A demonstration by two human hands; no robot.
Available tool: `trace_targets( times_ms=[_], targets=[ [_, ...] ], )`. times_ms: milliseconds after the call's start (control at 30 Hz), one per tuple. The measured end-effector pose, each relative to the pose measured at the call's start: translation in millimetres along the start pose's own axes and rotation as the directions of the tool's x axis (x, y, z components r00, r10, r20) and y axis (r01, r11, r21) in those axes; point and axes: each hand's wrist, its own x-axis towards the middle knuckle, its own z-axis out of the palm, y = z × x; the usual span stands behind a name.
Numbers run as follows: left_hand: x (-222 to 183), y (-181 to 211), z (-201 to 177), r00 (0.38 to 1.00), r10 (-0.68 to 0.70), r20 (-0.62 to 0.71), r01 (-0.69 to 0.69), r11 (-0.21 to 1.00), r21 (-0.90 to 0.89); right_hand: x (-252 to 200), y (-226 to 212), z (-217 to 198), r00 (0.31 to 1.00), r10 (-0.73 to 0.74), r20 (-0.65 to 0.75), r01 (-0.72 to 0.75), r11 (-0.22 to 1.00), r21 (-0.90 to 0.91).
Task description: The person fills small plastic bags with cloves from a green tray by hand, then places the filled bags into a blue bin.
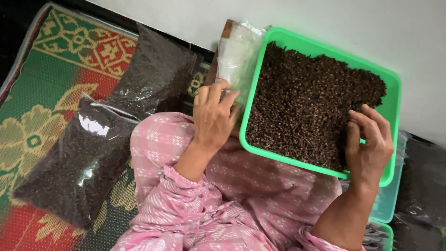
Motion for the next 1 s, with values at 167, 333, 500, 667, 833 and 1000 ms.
trace_targets(
  times_ms=[167,333,500,667,833,1000],
  targets=[
    [12.9,0.7,16.4,0.988,0.007,0.155,-0.003,1.000,-0.028,2.1,-2.4,-2.7,1.000,0.013,0.012,-0.014,1.000,0.014],
    [22.8,12.0,25.3,0.985,-0.024,0.174,0.011,0.997,0.077,2.0,0.7,-1.4,1.000,-0.015,0.009,0.016,0.999,-0.039],
    [19.7,8.1,31.8,0.997,-0.017,0.076,0.014,0.999,0.036,3.9,-0.5,-1.0,1.000,-0.013,0.005,0.013,1.000,-0.027],
    [15.2,5.5,35.1,1.000,0.030,-0.003,-0.030,1.000,-0.005,3.3,0.5,-1.4,1.000,-0.013,0.012,0.013,0.999,-0.042],
    [9.4,1.4,47.1,0.995,0.019,-0.096,-0.033,0.989,-0.147,4.0,-1.6,-2.2,1.000,-0.021,0.010,0.022,1.000,-0.019],
    [14.9,4.2,28.0,0.990,-0.017,-0.143,-0.037,0.928,-0.372,2.5,-0.1,-1.7,1.000,-0.020,0.011,0.020,0.999,-0.026]
  ],
)
